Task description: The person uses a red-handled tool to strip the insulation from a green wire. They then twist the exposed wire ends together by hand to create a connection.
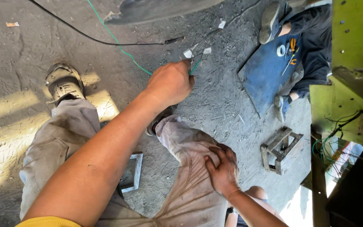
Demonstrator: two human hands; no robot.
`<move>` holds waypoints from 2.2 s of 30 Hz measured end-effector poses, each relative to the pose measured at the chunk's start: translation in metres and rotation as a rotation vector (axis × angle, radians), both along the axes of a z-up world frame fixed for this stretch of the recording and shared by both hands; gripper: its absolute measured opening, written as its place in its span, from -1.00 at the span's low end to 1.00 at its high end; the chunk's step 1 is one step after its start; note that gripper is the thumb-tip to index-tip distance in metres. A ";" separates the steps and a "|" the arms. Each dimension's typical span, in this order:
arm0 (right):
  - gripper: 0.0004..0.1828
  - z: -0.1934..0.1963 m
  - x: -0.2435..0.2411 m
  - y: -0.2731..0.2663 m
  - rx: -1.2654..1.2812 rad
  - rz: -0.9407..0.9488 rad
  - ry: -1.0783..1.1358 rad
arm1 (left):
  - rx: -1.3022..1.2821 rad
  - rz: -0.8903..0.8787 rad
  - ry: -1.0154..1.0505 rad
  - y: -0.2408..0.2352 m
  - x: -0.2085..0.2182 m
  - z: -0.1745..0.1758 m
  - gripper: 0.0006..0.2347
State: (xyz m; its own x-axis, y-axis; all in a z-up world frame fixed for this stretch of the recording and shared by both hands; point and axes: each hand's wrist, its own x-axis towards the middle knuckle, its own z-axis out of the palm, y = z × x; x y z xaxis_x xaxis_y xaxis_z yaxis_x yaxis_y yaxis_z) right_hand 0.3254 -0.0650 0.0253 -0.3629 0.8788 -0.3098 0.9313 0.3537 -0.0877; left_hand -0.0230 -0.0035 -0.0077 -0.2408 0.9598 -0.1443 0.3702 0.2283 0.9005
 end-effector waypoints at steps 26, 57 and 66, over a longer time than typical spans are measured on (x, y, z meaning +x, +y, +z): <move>-0.56 0.005 0.022 -0.014 -0.023 -0.122 -0.016 | 0.003 0.017 -0.016 0.014 0.022 -0.011 -0.80; -0.58 -0.004 0.029 -0.017 0.013 -0.117 0.005 | -0.014 0.100 0.056 0.020 0.017 -0.001 -0.78; -0.57 -0.002 0.021 -0.004 0.000 -0.087 0.058 | 0.050 0.130 -0.002 0.020 0.009 -0.004 -0.82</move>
State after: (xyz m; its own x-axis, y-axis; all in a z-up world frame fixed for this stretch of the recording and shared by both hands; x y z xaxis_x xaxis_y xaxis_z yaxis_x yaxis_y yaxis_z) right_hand 0.3460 -0.0694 0.0233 -0.3024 0.9078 -0.2906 0.9518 0.2716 -0.1422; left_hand -0.0142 0.0160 -0.0119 -0.3638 0.9264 -0.0974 0.3387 0.2290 0.9126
